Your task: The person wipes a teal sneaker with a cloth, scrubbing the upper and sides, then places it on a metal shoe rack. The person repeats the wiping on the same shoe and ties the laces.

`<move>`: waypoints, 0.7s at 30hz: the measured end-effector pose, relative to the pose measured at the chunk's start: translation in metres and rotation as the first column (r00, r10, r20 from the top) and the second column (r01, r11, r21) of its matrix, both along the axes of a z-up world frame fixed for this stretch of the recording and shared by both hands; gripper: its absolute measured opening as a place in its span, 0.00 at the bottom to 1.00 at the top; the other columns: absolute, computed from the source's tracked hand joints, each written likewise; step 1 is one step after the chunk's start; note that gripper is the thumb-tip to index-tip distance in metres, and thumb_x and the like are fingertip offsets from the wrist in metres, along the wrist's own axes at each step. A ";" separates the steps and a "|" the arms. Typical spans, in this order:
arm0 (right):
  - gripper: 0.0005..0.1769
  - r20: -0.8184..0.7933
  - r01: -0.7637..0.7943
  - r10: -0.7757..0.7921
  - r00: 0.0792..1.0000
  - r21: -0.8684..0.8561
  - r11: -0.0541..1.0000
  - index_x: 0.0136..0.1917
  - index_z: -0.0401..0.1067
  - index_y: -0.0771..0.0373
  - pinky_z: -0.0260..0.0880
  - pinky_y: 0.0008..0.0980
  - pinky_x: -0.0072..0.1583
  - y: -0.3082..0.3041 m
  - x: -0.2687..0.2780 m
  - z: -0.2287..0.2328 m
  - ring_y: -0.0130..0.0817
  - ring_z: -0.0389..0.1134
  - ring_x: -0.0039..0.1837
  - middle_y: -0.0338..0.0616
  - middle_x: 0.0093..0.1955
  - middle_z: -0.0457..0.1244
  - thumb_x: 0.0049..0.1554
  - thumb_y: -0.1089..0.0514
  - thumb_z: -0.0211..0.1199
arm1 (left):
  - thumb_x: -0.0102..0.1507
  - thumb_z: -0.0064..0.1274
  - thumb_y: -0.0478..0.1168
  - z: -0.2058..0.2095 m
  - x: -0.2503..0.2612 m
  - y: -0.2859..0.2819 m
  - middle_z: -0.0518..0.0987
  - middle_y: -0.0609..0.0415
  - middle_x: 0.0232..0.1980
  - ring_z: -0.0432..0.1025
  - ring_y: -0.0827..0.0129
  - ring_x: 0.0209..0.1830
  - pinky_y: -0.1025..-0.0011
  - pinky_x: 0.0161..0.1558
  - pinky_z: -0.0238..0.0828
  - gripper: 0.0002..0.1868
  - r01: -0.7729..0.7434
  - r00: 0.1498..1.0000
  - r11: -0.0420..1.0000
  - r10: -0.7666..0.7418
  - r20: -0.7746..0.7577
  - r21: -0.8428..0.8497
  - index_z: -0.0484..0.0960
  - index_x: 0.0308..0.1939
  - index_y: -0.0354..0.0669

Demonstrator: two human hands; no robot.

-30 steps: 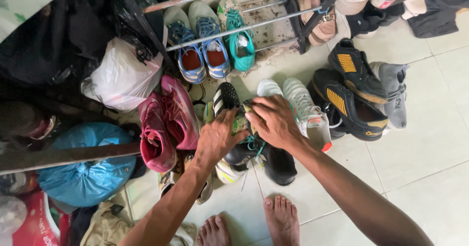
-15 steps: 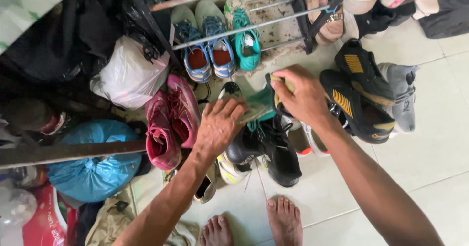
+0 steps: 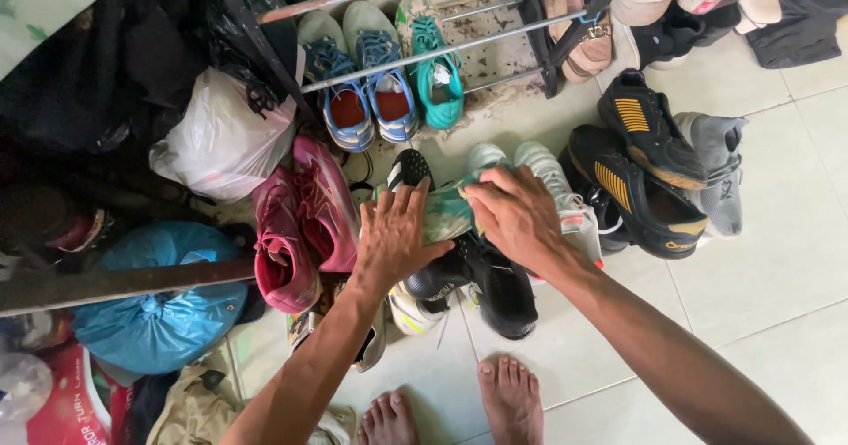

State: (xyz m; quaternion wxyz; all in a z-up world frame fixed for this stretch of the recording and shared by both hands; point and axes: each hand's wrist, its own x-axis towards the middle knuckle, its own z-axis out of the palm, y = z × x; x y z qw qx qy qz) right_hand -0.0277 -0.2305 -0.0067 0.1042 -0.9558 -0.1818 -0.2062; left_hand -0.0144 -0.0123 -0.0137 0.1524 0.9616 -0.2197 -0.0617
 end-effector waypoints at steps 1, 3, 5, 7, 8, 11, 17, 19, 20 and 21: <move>0.08 0.000 0.002 -0.002 1.000 0.001 1.000 0.50 0.79 0.42 0.71 0.44 0.46 -0.002 0.003 -0.004 0.42 0.66 0.50 0.31 0.49 0.62 0.59 0.49 0.61 | 0.48 0.62 0.71 -0.001 0.001 -0.004 0.72 0.55 0.57 0.67 0.58 0.56 0.52 0.56 0.63 0.56 0.002 1.000 1.000 -0.002 0.000 0.001 0.63 0.73 0.51; 0.07 0.133 0.082 -0.079 0.988 -0.019 0.996 0.49 0.79 0.46 0.68 0.43 0.45 -0.008 0.006 -0.010 0.43 0.65 0.46 0.33 0.49 0.62 0.61 0.50 0.60 | 0.48 0.59 0.73 -0.005 0.000 -0.014 0.72 0.55 0.57 0.67 0.56 0.56 0.49 0.54 0.62 0.54 -0.092 0.993 0.995 0.090 -0.076 -0.029 0.64 0.72 0.51; 0.07 0.123 0.043 -0.046 0.991 0.027 0.999 0.50 0.79 0.44 0.69 0.43 0.44 0.007 0.004 -0.006 0.44 0.66 0.46 0.33 0.49 0.63 0.60 0.51 0.61 | 0.47 0.59 0.73 -0.001 0.003 -0.018 0.72 0.55 0.57 0.67 0.56 0.55 0.49 0.53 0.63 0.55 -0.129 0.986 0.991 0.125 -0.107 -0.034 0.64 0.72 0.52; 0.08 0.098 0.018 -0.027 0.995 0.087 0.996 0.50 0.79 0.42 0.69 0.43 0.44 0.019 -0.002 -0.008 0.44 0.67 0.45 0.32 0.48 0.64 0.60 0.53 0.61 | 0.47 0.59 0.73 0.001 0.002 -0.016 0.73 0.56 0.57 0.68 0.55 0.55 0.49 0.52 0.63 0.55 -0.152 0.977 0.988 0.147 -0.151 -0.022 0.64 0.72 0.53; 0.09 0.089 0.009 -0.017 0.996 0.093 0.996 0.51 0.79 0.42 0.69 0.44 0.44 0.019 -0.002 -0.011 0.44 0.67 0.44 0.33 0.48 0.64 0.59 0.53 0.62 | 0.48 0.58 0.74 0.001 0.003 -0.015 0.74 0.55 0.57 0.68 0.55 0.54 0.48 0.52 0.63 0.55 -0.172 0.969 0.984 0.161 -0.186 -0.045 0.64 0.73 0.52; 0.07 0.086 0.055 -0.061 0.994 0.074 0.996 0.50 0.80 0.44 0.69 0.44 0.44 0.005 0.009 -0.019 0.43 0.67 0.44 0.33 0.47 0.64 0.59 0.52 0.62 | 0.50 0.56 0.73 0.005 0.004 -0.017 0.74 0.54 0.57 0.69 0.54 0.55 0.48 0.51 0.64 0.54 -0.205 0.957 0.976 0.185 -0.222 -0.070 0.64 0.73 0.49; 0.06 0.041 0.041 -0.045 0.998 0.088 0.995 0.48 0.79 0.43 0.71 0.45 0.45 0.009 0.007 -0.015 0.44 0.68 0.46 0.33 0.46 0.65 0.59 0.51 0.62 | 0.51 0.55 0.73 0.003 0.004 -0.023 0.73 0.56 0.59 0.68 0.55 0.58 0.50 0.52 0.64 0.54 -0.224 0.953 0.974 0.212 -0.218 -0.032 0.63 0.74 0.50; 0.06 0.033 0.041 -0.043 0.999 0.069 0.997 0.48 0.79 0.41 0.71 0.44 0.45 0.005 0.005 -0.018 0.43 0.68 0.45 0.32 0.45 0.65 0.59 0.51 0.62 | 0.51 0.55 0.72 0.005 -0.002 -0.023 0.73 0.56 0.60 0.68 0.55 0.58 0.50 0.52 0.64 0.54 -0.223 0.950 0.975 0.215 -0.225 -0.009 0.62 0.74 0.50; 0.05 0.053 0.083 -0.085 0.995 0.039 0.996 0.47 0.79 0.44 0.70 0.44 0.44 0.002 0.008 -0.016 0.43 0.68 0.44 0.33 0.44 0.64 0.59 0.51 0.63 | 0.51 0.56 0.72 0.006 -0.002 -0.025 0.73 0.55 0.60 0.67 0.55 0.58 0.49 0.53 0.64 0.54 -0.225 0.954 0.974 0.217 -0.208 -0.015 0.62 0.74 0.49; 0.04 0.074 0.126 -0.126 0.989 0.010 0.992 0.46 0.79 0.48 0.70 0.43 0.43 -0.001 0.012 -0.013 0.43 0.67 0.42 0.33 0.43 0.64 0.59 0.51 0.64 | 0.50 0.56 0.72 0.008 -0.002 -0.027 0.73 0.55 0.60 0.67 0.54 0.58 0.49 0.53 0.64 0.54 -0.227 0.957 0.974 0.219 -0.191 -0.021 0.62 0.74 0.49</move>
